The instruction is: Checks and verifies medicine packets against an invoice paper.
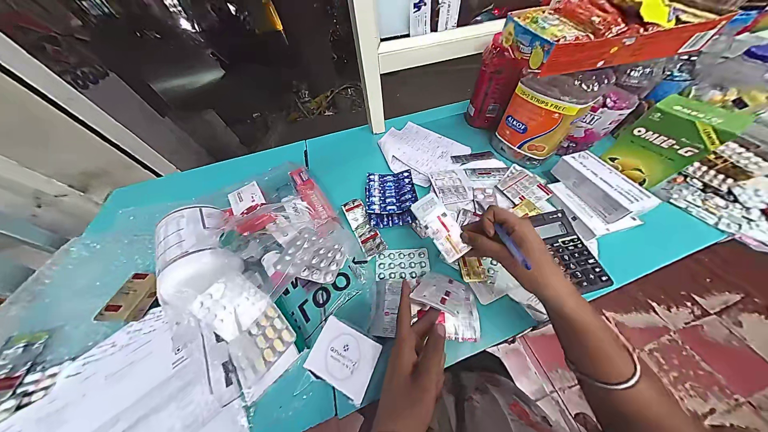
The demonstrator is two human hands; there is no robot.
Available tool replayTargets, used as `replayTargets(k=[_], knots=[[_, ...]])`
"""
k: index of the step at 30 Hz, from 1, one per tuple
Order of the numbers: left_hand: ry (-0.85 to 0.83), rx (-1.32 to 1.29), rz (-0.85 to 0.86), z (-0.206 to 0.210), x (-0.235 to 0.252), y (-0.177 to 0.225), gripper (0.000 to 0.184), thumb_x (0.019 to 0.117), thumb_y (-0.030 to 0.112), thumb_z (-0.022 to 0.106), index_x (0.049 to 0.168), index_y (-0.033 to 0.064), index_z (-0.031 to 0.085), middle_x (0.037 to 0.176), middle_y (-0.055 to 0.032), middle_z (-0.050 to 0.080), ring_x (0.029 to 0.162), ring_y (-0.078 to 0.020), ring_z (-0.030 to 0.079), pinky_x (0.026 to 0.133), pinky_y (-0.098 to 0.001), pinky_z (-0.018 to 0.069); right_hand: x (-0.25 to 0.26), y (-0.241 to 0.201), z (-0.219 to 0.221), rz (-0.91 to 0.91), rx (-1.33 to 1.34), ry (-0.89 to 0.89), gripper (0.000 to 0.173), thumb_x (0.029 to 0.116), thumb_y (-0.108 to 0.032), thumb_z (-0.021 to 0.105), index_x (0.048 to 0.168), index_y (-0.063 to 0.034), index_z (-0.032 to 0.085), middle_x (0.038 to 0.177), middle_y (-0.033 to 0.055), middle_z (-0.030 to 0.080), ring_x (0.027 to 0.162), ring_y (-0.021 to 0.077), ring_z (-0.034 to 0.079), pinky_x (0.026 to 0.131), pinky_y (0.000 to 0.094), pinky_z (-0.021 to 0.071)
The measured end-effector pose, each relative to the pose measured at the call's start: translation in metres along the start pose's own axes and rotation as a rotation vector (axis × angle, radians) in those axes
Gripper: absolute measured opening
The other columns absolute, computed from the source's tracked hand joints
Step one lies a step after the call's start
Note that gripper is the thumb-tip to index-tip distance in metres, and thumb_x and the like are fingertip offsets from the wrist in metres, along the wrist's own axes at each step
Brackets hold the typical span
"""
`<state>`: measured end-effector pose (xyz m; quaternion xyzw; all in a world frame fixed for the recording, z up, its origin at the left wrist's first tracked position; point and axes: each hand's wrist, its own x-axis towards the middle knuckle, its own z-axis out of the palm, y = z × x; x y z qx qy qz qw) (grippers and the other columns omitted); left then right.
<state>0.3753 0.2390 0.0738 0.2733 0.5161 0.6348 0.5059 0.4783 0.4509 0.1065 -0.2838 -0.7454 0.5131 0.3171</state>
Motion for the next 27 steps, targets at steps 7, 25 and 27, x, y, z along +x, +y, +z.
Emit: replayTargets(k=[7, 25, 27], knots=[[-0.019, 0.305, 0.096, -0.016, -0.032, 0.015, 0.078, 0.1063, 0.014, 0.05, 0.157, -0.0133, -0.003, 0.157, -0.0251, 0.039, 0.098, 0.0012, 0.063, 0.078, -0.0201, 0.0515, -0.041, 0.014, 0.006, -0.115, 0.136, 0.03, 0.019, 0.0896, -0.003, 0.071, 0.089, -0.0109, 0.053, 0.096, -0.0015, 0.076, 0.082, 0.0054, 0.074, 0.067, 0.021, 0.0613], [0.192, -0.322, 0.168, 0.031, -0.024, -0.012, 0.026, 0.1078, 0.014, 0.046, 0.114, 0.0142, 0.071, 0.1, -0.0062, 0.078, 0.087, -0.0121, 0.075, 0.079, -0.027, 0.0618, 0.009, 0.023, -0.087, -0.441, -0.722, -0.203, 0.071, 0.1043, -0.064, 0.028, 0.121, -0.0065, 0.066, 0.124, 0.0174, 0.069, 0.106, 0.0304, 0.07, 0.077, 0.0455, 0.0582], [0.18, -0.359, 0.166, 0.034, -0.022, -0.01, 0.027, 0.1076, 0.016, 0.046, 0.11, 0.0151, 0.073, 0.093, -0.0034, 0.077, 0.085, -0.0116, 0.075, 0.081, -0.0292, 0.0618, 0.022, 0.02, -0.101, -0.401, -0.756, -0.158, 0.057, 0.1079, -0.047, 0.031, 0.109, -0.0052, 0.07, 0.13, 0.0193, 0.065, 0.115, 0.035, 0.064, 0.09, 0.052, 0.0534]])
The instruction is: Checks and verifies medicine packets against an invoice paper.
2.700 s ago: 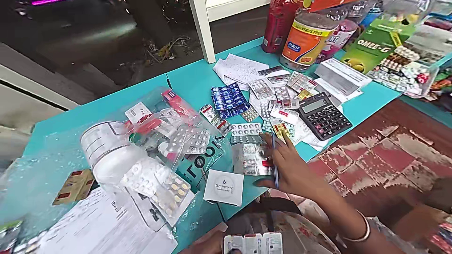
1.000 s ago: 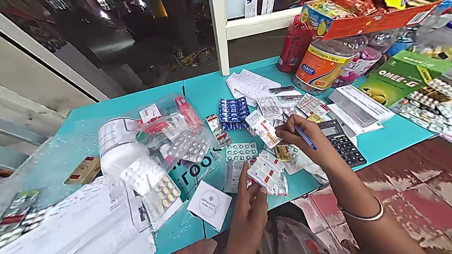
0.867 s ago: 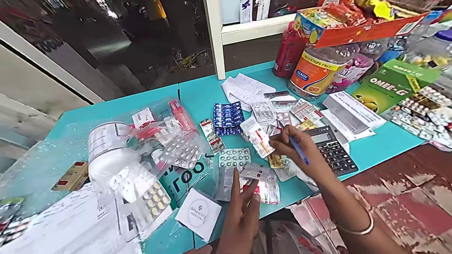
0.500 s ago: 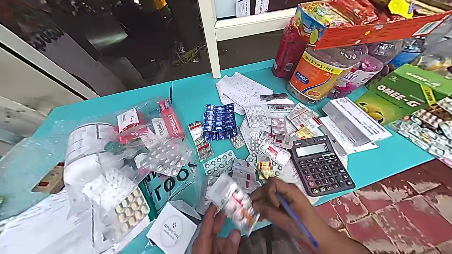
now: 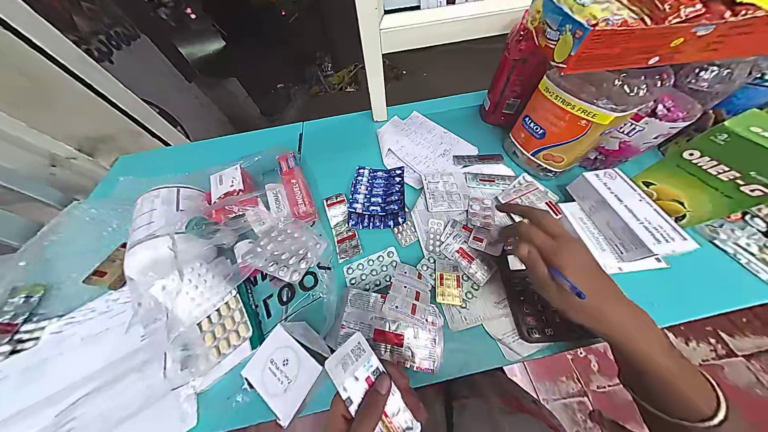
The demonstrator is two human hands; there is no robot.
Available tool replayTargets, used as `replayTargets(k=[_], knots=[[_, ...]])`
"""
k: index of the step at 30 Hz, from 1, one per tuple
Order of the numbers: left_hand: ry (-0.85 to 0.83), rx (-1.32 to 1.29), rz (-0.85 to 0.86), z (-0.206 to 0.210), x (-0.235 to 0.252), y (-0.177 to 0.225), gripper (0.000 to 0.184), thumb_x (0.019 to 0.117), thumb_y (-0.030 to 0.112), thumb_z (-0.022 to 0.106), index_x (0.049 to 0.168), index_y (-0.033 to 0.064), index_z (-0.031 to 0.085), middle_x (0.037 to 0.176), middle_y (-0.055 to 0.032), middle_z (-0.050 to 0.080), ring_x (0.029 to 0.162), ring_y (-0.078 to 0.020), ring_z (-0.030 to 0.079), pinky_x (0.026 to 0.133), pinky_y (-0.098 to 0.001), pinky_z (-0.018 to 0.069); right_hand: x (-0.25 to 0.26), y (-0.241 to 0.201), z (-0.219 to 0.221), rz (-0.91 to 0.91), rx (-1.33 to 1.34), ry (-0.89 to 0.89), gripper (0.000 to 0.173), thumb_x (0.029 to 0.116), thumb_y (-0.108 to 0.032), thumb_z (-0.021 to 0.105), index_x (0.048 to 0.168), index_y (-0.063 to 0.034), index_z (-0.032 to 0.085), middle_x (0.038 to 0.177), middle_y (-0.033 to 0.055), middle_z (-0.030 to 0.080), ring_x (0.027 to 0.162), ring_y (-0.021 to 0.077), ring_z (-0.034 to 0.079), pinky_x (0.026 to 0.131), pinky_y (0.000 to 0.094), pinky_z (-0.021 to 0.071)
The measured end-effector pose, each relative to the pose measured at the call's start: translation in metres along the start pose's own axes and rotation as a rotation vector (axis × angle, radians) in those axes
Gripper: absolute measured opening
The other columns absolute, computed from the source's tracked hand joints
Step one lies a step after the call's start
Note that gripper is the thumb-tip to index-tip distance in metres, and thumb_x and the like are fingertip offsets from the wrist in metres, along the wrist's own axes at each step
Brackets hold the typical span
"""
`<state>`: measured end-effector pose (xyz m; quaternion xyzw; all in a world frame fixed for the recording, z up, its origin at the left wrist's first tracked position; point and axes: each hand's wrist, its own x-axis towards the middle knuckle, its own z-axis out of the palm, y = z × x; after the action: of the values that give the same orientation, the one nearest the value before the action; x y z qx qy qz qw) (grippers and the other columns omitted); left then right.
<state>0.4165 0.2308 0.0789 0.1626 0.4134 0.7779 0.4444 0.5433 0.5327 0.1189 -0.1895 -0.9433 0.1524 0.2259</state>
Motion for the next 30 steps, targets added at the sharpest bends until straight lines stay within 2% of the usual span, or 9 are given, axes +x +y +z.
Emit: replayTargets(k=[3, 5, 7, 10, 14, 16, 22, 26, 30], knots=[[0.001, 0.012, -0.016, -0.001, 0.003, -0.003, 0.028, 0.1076, 0.018, 0.046, 0.11, 0.014, 0.073, 0.083, 0.0007, 0.076, 0.074, -0.005, 0.071, 0.073, -0.0226, 0.0595, 0.014, 0.017, -0.021, 0.116, -0.131, 0.168, 0.04, 0.1076, -0.027, 0.041, 0.091, 0.0009, 0.065, 0.077, 0.0132, 0.063, 0.074, 0.031, 0.064, 0.068, 0.0515, 0.051], [-0.019, 0.012, -0.027, -0.004, 0.003, -0.003, 0.029, 0.1073, 0.018, 0.046, 0.114, 0.0138, 0.074, 0.082, 0.0017, 0.075, 0.072, -0.004, 0.07, 0.072, -0.022, 0.0585, 0.021, 0.028, -0.03, 0.175, -0.168, 0.125, 0.033, 0.1082, -0.025, 0.042, 0.098, -0.0009, 0.062, 0.067, 0.009, 0.057, 0.057, 0.0268, 0.06, 0.053, 0.0485, 0.0483], [-0.039, 0.002, -0.037, -0.005, 0.003, -0.003, 0.03, 0.1074, 0.018, 0.046, 0.114, 0.0145, 0.074, 0.083, 0.0016, 0.075, 0.074, -0.0049, 0.071, 0.074, -0.023, 0.0595, 0.023, 0.036, -0.029, 0.191, -0.106, 0.021, 0.019, 0.1028, -0.015, 0.057, 0.103, 0.0004, 0.069, 0.078, 0.0152, 0.065, 0.066, 0.0331, 0.064, 0.059, 0.0562, 0.0511], [-0.076, -0.026, -0.056, -0.006, 0.005, -0.004, 0.032, 0.1088, 0.022, 0.043, 0.114, 0.013, 0.073, 0.088, -0.0013, 0.077, 0.08, -0.0077, 0.073, 0.078, -0.0252, 0.0605, 0.02, 0.037, -0.009, 0.211, -0.093, -0.184, 0.028, 0.0991, -0.03, 0.067, 0.106, -0.0039, 0.076, 0.096, 0.0184, 0.069, 0.085, 0.0377, 0.069, 0.073, 0.061, 0.0548], [-0.193, -0.138, -0.144, -0.011, 0.011, -0.005, 0.04, 0.1063, 0.03, 0.048, 0.135, 0.006, 0.064, 0.106, -0.0088, 0.076, 0.092, -0.0129, 0.073, 0.08, -0.0262, 0.0589, 0.023, 0.039, -0.001, 0.23, -0.037, -0.246, 0.027, 0.1011, -0.028, 0.064, 0.101, -0.0044, 0.077, 0.093, 0.0155, 0.069, 0.084, 0.0329, 0.068, 0.075, 0.0568, 0.0546], [-0.256, -0.165, -0.2, -0.014, 0.013, -0.005, 0.047, 0.1041, 0.034, 0.052, 0.142, 0.0058, 0.058, 0.11, -0.011, 0.076, 0.086, -0.0101, 0.073, 0.065, -0.019, 0.0555, 0.031, 0.048, -0.005, 0.251, -0.015, -0.209, 0.026, 0.1009, -0.025, 0.064, 0.095, -0.0024, 0.075, 0.088, 0.0152, 0.068, 0.078, 0.0308, 0.066, 0.072, 0.0552, 0.0528], [-0.301, -0.089, -0.262, -0.006, 0.018, -0.007, 0.046, 0.1046, 0.034, 0.05, 0.141, 0.0054, 0.057, 0.107, -0.0083, 0.076, 0.085, -0.0078, 0.072, 0.062, -0.0174, 0.0536, 0.086, 0.076, -0.01, 0.304, -0.092, -0.232, 0.023, 0.0995, -0.016, 0.067, 0.091, 0.0048, 0.07, 0.084, 0.0235, 0.066, 0.079, 0.0413, 0.066, 0.071, 0.0622, 0.0508], [-0.348, -0.047, -0.265, 0.005, 0.022, -0.01, 0.046, 0.1064, 0.03, 0.043, 0.142, 0.0026, 0.053, 0.108, -0.0058, 0.076, 0.084, -0.005, 0.071, 0.059, -0.0159, 0.0511, 0.133, 0.103, 0.005, 0.327, -0.169, -0.412, 0.027, 0.0941, -0.018, 0.074, 0.11, 0.0035, 0.072, 0.104, 0.0268, 0.069, 0.101, 0.0461, 0.066, 0.088, 0.0672, 0.0488], [-0.356, 0.01, -0.249, 0.007, 0.019, -0.007, 0.047, 0.1082, 0.032, 0.041, 0.144, 0.0031, 0.051, 0.108, -0.0029, 0.076, 0.08, -0.0017, 0.068, 0.056, -0.0142, 0.0479, 0.15, 0.115, 0.02, 0.335, -0.262, -0.565, 0.04, 0.0848, -0.022, 0.084, 0.111, 0.0048, 0.069, 0.107, 0.0282, 0.067, 0.104, 0.0483, 0.064, 0.086, 0.0699, 0.0484]])
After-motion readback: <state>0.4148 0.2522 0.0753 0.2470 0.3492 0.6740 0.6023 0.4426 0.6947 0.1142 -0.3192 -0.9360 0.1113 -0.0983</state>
